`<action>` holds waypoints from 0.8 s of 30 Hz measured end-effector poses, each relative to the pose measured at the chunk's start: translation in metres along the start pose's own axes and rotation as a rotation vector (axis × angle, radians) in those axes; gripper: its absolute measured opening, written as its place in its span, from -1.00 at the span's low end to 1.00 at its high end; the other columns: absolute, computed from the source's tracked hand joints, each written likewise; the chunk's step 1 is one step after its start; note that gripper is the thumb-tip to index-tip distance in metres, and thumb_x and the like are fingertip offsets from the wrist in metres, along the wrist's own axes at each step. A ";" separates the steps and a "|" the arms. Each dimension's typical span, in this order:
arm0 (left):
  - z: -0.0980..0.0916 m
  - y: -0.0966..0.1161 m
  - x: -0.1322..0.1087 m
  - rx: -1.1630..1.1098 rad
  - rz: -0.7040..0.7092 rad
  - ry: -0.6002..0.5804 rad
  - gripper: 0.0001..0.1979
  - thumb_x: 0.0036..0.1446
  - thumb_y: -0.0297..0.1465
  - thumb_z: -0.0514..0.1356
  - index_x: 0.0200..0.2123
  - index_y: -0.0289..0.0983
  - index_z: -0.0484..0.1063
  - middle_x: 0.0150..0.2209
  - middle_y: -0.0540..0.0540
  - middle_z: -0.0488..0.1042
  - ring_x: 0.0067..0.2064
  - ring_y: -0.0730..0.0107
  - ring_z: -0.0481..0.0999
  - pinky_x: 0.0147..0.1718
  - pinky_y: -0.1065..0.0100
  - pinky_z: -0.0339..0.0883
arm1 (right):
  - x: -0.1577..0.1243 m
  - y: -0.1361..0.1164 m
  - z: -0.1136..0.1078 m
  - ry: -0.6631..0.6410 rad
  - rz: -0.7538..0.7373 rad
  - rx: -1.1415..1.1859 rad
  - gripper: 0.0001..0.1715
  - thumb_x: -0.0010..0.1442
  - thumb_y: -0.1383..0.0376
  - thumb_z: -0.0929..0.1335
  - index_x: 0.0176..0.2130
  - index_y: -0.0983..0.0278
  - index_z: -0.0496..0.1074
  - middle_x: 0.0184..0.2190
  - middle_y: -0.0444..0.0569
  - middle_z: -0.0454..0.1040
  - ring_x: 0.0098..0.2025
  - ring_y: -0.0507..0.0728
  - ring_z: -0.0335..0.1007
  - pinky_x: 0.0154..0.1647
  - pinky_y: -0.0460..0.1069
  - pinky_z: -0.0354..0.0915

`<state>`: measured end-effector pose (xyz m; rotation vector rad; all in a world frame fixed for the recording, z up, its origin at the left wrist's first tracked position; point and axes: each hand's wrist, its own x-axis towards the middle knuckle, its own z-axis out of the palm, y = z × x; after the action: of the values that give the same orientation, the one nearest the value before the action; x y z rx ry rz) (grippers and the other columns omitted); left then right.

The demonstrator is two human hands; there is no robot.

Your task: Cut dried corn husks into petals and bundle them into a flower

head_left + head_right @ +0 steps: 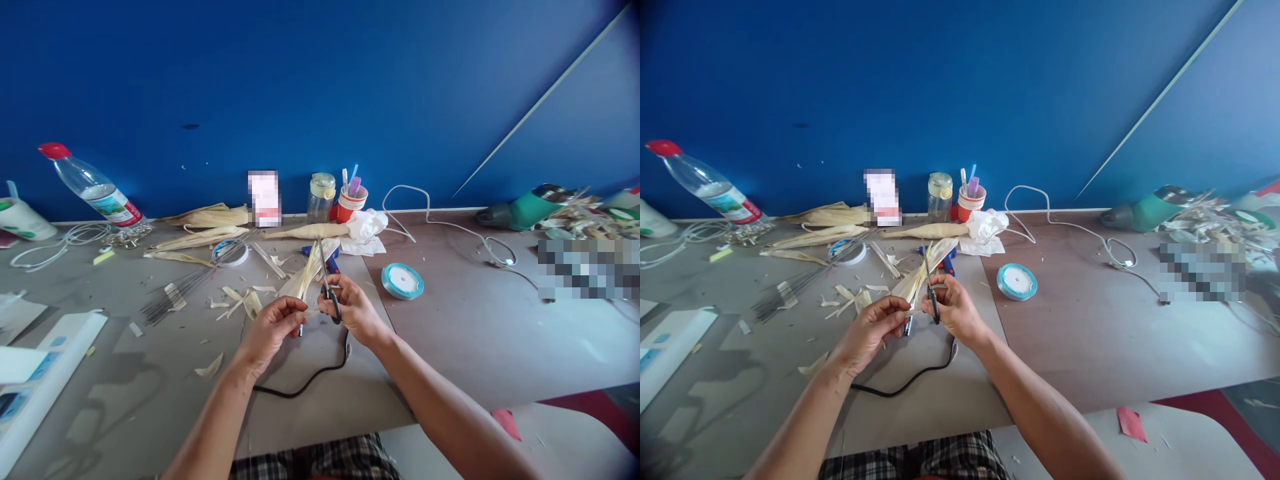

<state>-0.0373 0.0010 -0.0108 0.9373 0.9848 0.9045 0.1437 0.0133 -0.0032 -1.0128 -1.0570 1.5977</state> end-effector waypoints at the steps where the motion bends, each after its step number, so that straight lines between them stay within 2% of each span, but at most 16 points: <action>1: 0.000 0.000 0.000 0.013 0.001 -0.003 -0.74 -0.07 -0.25 0.31 -0.33 -0.30 0.49 -0.53 -0.02 0.41 -0.53 0.56 0.29 -0.49 0.48 0.13 | 0.000 0.000 0.000 -0.003 0.006 0.021 -0.46 -0.16 0.28 0.49 -0.22 0.24 0.20 -0.52 -0.20 0.40 -0.53 -0.05 0.23 -0.52 -0.13 0.10; 7: 0.003 0.000 -0.001 -0.030 0.002 -0.021 -0.66 -0.09 -0.19 0.31 -0.28 -0.30 0.48 -0.46 -0.04 0.43 -0.52 0.56 0.28 -0.48 0.47 0.13 | 0.003 0.002 -0.002 0.004 -0.005 0.134 -0.49 -0.15 0.30 0.49 -0.24 0.24 0.20 -0.60 -0.28 0.32 -0.59 -0.08 0.14 -0.55 -0.15 0.00; 10: 0.004 0.000 0.000 -0.025 0.025 0.012 -0.67 -0.07 -0.18 0.29 -0.31 -0.30 0.50 -0.49 -0.04 0.40 -0.51 0.52 0.27 -0.49 0.47 0.13 | 0.004 0.003 -0.003 -0.002 0.001 0.133 -0.49 -0.15 0.27 0.49 -0.24 0.24 0.21 -0.60 -0.27 0.30 -0.59 -0.07 0.14 -0.55 -0.13 -0.01; 14: 0.005 0.003 0.000 0.137 0.238 0.183 -0.80 -0.06 -0.25 0.29 -0.46 -0.29 0.54 -0.47 -0.06 0.41 -0.39 0.42 0.33 -0.39 0.45 0.17 | 0.002 0.002 -0.002 -0.040 0.056 0.100 -0.44 -0.17 0.28 0.50 -0.21 0.24 0.20 -0.56 -0.23 0.36 -0.56 -0.06 0.19 -0.52 -0.13 0.05; 17: 0.006 0.006 -0.003 0.233 0.348 0.224 -0.88 -0.07 -0.33 0.30 -0.51 -0.27 0.54 -0.46 -0.06 0.42 -0.37 0.41 0.33 -0.35 0.46 0.17 | 0.001 0.001 -0.002 -0.071 0.080 0.071 -0.42 -0.18 0.28 0.50 -0.20 0.23 0.20 -0.53 -0.21 0.39 -0.53 -0.05 0.23 -0.51 -0.13 0.08; 20: 0.007 0.006 -0.007 0.194 0.284 0.204 -0.90 -0.06 -0.35 0.29 -0.44 -0.26 0.55 -0.56 0.00 0.35 -0.50 0.48 0.25 -0.49 0.47 0.11 | 0.001 0.000 -0.002 -0.048 0.041 0.031 -0.44 -0.16 0.26 0.48 -0.20 0.23 0.19 -0.53 -0.21 0.39 -0.53 -0.04 0.24 -0.51 -0.12 0.09; 24: 0.008 0.004 -0.008 0.132 0.196 0.112 -0.88 -0.02 -0.34 0.25 -0.41 -0.27 0.52 -0.62 0.02 0.30 -0.56 0.51 0.22 -0.54 0.47 0.08 | 0.002 0.002 -0.002 0.113 -0.132 -0.078 -0.51 -0.09 0.26 0.44 -0.20 0.21 0.16 -0.54 -0.23 0.34 -0.55 -0.04 0.20 -0.53 -0.11 0.08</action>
<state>-0.0330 -0.0071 -0.0033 1.1192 1.0714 1.0760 0.1442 0.0147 -0.0061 -1.0506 -1.0926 1.3858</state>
